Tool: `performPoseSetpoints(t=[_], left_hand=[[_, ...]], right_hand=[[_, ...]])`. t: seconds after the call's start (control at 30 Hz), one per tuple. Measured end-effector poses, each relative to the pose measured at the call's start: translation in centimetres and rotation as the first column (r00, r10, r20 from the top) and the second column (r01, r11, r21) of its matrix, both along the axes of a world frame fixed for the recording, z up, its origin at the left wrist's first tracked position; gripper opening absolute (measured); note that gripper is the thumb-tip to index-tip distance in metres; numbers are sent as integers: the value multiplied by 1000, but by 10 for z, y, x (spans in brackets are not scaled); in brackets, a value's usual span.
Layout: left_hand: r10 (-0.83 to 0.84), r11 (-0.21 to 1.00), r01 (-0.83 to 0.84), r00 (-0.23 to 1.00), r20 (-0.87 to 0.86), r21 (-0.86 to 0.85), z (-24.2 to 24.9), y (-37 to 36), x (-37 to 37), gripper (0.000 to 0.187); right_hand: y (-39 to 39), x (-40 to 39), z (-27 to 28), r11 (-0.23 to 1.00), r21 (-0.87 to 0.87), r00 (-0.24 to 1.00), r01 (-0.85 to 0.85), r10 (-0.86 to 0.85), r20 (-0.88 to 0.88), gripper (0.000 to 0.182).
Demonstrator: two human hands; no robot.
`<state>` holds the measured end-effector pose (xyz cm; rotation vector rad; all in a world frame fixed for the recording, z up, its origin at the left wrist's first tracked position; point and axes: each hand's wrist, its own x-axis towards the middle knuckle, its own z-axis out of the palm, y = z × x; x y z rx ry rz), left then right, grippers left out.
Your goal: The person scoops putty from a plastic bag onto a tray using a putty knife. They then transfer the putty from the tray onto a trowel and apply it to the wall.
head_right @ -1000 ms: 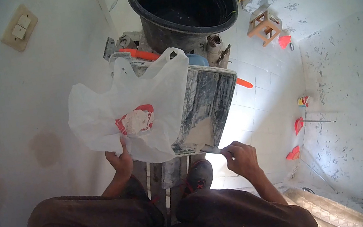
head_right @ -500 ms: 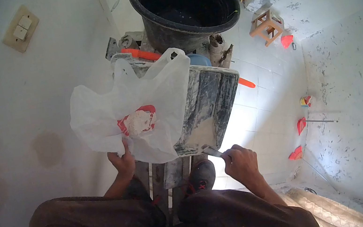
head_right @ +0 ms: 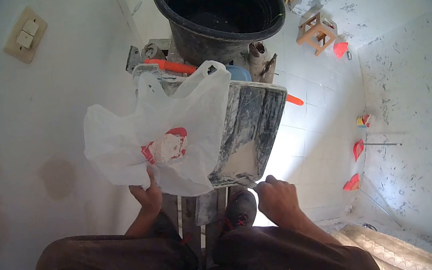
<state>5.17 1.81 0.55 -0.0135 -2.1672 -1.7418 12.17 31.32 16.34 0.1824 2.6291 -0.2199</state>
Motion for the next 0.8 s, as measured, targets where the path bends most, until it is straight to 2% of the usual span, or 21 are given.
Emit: performPoseSetpoints(t=[0.07, 0.17, 0.23, 0.33, 0.43, 0.53, 0.67, 0.73, 0.8], left_hand=[[-1, 1000, 0, 1000, 21, 3, -2, -1, -2, 21], [-7, 1000, 6, 999, -51, -13, 5, 1, -4, 20], [-5, 1000, 5, 1000, -23, -10, 19, 5, -5, 20], [-10, 997, 6, 998, -59, -74, 9, 1, -3, 21], [-38, 999, 38, 998, -42, -21, 2, -1, -4, 21], [-22, 1000, 22, 998, -61, -10, 9, 3, -7, 21], [-40, 999, 40, 998, -48, -9, 12, 0, -2, 21], [-41, 999, 42, 997, -59, 14, 10, 1, -2, 23], [-29, 1000, 28, 998, -63, -11, 7, 1, -3, 23]], right_hand=[[-8, -2, -10, 999, -38, 998, -32, 30, -63, 20], [-13, -9, -14, 998, -65, 995, -7, 1, -99, 20], [-9, -15, -2, 999, -40, 996, 11, -15, -83, 20], [-4, -12, 8, 999, -5, 998, 32, -33, -49, 19], [-12, -1, -11, 992, -12, 992, -124, 124, -29, 16], [-21, -9, -35, 994, -2, 993, -113, 113, -31, 16], [-10, -17, -4, 999, 5, 998, -45, 45, -51, 20], [-6, -23, 15, 998, 58, 1000, 3, -3, 12, 22], [2, -19, 5, 999, 51, 1000, 3, -4, 7, 21]])
